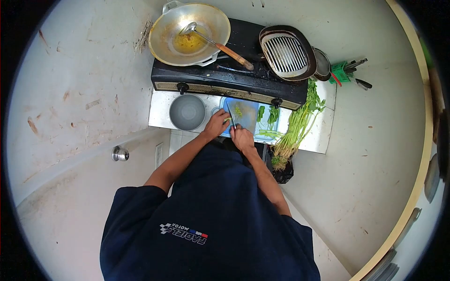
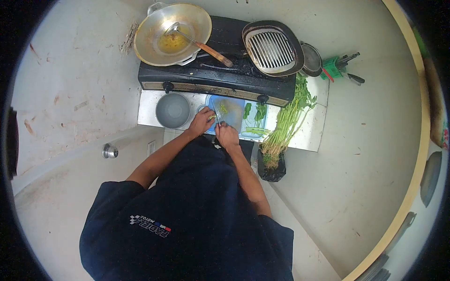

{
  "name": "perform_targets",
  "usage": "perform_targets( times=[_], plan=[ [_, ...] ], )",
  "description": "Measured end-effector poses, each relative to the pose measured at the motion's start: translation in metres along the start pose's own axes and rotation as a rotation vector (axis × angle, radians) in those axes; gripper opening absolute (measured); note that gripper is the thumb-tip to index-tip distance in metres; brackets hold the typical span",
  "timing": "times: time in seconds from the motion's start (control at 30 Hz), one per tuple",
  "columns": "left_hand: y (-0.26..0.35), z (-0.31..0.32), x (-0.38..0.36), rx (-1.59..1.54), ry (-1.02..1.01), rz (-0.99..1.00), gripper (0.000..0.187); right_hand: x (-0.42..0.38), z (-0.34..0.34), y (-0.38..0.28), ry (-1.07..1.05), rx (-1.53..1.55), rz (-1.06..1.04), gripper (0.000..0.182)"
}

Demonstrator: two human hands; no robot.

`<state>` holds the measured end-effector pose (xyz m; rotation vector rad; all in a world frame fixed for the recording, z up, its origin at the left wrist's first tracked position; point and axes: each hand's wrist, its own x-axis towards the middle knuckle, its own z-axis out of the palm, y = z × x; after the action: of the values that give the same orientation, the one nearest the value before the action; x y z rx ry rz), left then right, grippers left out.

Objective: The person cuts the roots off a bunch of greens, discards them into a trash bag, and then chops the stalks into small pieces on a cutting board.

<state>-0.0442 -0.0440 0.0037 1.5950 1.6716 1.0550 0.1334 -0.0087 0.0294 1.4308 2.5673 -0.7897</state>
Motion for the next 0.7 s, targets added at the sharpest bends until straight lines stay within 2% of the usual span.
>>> perform_targets(
  times=[0.37,0.7],
  plan=[
    [0.004,0.001,-0.001,-0.017,0.023,-0.025,0.017,0.011,0.002,-0.006,0.056,-0.041,-0.028,0.041],
    [0.003,-0.001,-0.002,0.006,0.004,0.026,0.015,-0.011,0.013,0.006,0.049,-0.093,-0.031,0.040]
  ],
)
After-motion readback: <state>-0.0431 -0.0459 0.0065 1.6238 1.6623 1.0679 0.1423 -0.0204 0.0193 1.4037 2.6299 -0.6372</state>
